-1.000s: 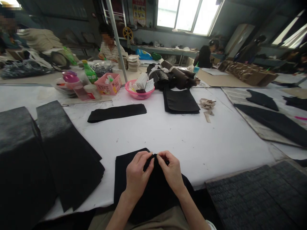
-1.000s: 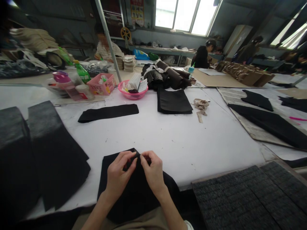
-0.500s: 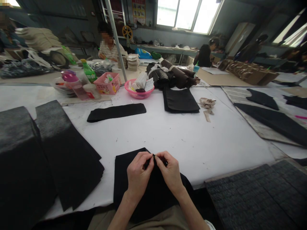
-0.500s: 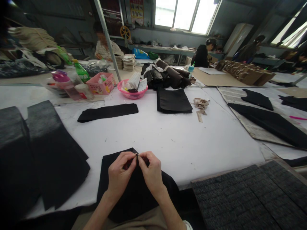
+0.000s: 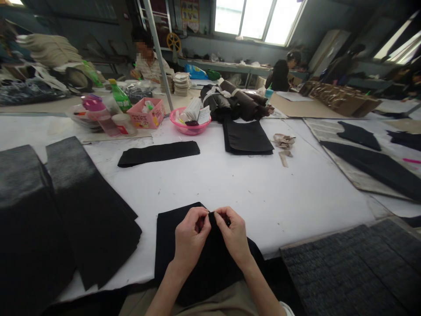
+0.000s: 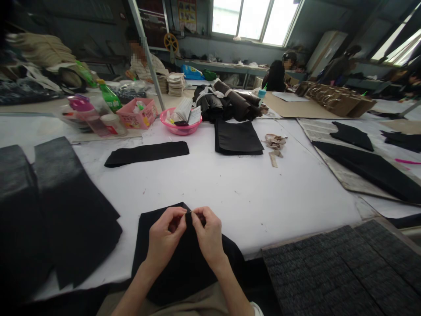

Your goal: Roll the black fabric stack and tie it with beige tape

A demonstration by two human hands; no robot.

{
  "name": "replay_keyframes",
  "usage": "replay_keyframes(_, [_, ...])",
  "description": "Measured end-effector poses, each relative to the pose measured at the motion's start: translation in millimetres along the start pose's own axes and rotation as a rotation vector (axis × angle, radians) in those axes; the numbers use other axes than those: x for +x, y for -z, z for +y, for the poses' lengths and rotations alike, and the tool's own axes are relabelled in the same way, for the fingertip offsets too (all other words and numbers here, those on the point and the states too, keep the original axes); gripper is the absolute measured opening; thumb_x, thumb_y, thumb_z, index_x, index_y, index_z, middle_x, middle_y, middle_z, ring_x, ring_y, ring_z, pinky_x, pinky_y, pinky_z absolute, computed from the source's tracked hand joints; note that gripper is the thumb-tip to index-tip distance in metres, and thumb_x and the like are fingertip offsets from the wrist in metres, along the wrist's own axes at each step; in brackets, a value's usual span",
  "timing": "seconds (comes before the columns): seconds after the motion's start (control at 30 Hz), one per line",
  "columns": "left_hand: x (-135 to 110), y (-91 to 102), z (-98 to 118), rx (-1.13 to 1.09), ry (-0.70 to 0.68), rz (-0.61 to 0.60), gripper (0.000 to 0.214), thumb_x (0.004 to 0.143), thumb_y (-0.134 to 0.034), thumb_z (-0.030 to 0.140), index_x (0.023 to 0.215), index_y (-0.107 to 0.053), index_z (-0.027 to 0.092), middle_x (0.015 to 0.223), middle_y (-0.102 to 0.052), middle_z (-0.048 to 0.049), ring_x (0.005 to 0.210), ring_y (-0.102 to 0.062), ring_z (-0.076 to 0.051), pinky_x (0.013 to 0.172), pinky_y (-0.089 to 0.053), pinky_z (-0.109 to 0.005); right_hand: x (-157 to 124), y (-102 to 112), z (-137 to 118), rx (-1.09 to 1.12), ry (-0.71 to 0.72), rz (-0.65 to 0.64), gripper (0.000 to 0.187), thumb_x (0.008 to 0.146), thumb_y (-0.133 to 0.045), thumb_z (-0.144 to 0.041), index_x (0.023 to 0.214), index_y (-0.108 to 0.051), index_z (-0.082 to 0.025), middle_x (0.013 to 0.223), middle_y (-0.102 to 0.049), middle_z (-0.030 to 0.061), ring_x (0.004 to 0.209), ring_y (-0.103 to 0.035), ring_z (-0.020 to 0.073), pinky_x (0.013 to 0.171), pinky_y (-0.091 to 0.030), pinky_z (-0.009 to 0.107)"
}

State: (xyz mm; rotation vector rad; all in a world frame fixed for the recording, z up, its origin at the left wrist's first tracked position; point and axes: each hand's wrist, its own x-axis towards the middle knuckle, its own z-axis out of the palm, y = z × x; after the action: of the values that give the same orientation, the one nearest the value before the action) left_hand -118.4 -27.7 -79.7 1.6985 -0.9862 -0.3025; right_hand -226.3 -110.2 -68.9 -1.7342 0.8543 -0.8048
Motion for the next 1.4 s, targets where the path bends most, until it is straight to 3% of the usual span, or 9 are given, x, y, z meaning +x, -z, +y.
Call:
replay_keyframes(0.17, [0,3.9,-1,-0.295,0.219,-0.175,0.030,0.088,-0.055,0.034,0.115,-0.055,0.021,0.071,-0.060,0.0021,0.052,-0.051,-0.010,0.047,-0.041,-0.022,2,3,3,0.088,-0.053,-0.012,0.018,0.090,-0.053,-0.035,0.088,-0.063,-0.020,0.081,-0.068,0.0015,0.074,-0.062,0.0158,0.070,-0.048,0.027])
replay_keyframes(0.3, [3,5.4,-3,-0.505,0.328,-0.239,0.035,0.092,-0.049,0.039,0.119,-0.053,0.018,0.072,-0.063,0.0000,0.050,-0.054,-0.010,0.049,-0.043,-0.023,2,4,2,0.106,-0.055,-0.028,0.016,0.089,-0.055,-0.034,0.087,-0.063,-0.020,0.079,-0.067,0.0002,0.073,-0.060,0.0143,0.069,-0.047,0.025])
replay_keyframes(0.57, [6,5.6,-6,-0.481,0.366,-0.301,0.026,0.090,-0.054,0.039,0.097,-0.061,0.014,0.063,-0.062,0.0000,0.052,-0.054,-0.009,0.052,-0.041,-0.021,1,2,5,0.113,-0.050,-0.071,0.017,0.090,-0.054,-0.034,0.088,-0.064,-0.020,0.080,-0.067,0.0003,0.074,-0.060,0.0147,0.070,-0.047,0.026])
replay_keyframes(0.87, [5,7.0,-5,-0.493,0.376,-0.279,0.025,0.089,-0.055,0.039,0.092,-0.060,0.014,0.062,-0.061,0.0001,0.051,-0.052,-0.009,0.051,-0.040,-0.020,0,5,9,0.055,0.056,-0.162,0.017,0.087,-0.059,-0.026,0.103,-0.062,-0.022,0.094,-0.067,0.0005,0.088,-0.062,0.0147,0.081,-0.047,0.027])
replay_keyframes(1.2, [1,5.9,-9,-0.472,0.364,-0.299,0.026,0.089,-0.056,0.041,0.090,-0.060,0.015,0.060,-0.060,0.0008,0.050,-0.051,-0.009,0.048,-0.040,-0.020,3,-1,14,0.104,0.019,-0.145,0.010,0.089,-0.057,-0.029,0.091,-0.064,-0.021,0.084,-0.066,-0.0014,0.078,-0.061,0.0131,0.074,-0.047,0.025])
replay_keyframes(1.4, [0,4.8,-9,-0.459,0.365,-0.293,0.026,0.088,-0.056,0.040,0.088,-0.059,0.015,0.060,-0.059,0.0011,0.049,-0.050,-0.008,0.047,-0.039,-0.019,4,-2,17,0.204,-0.025,-0.059,0.014,0.090,-0.055,-0.033,0.087,-0.060,-0.020,0.079,-0.061,-0.0024,0.073,-0.057,0.0116,0.069,-0.045,0.023])
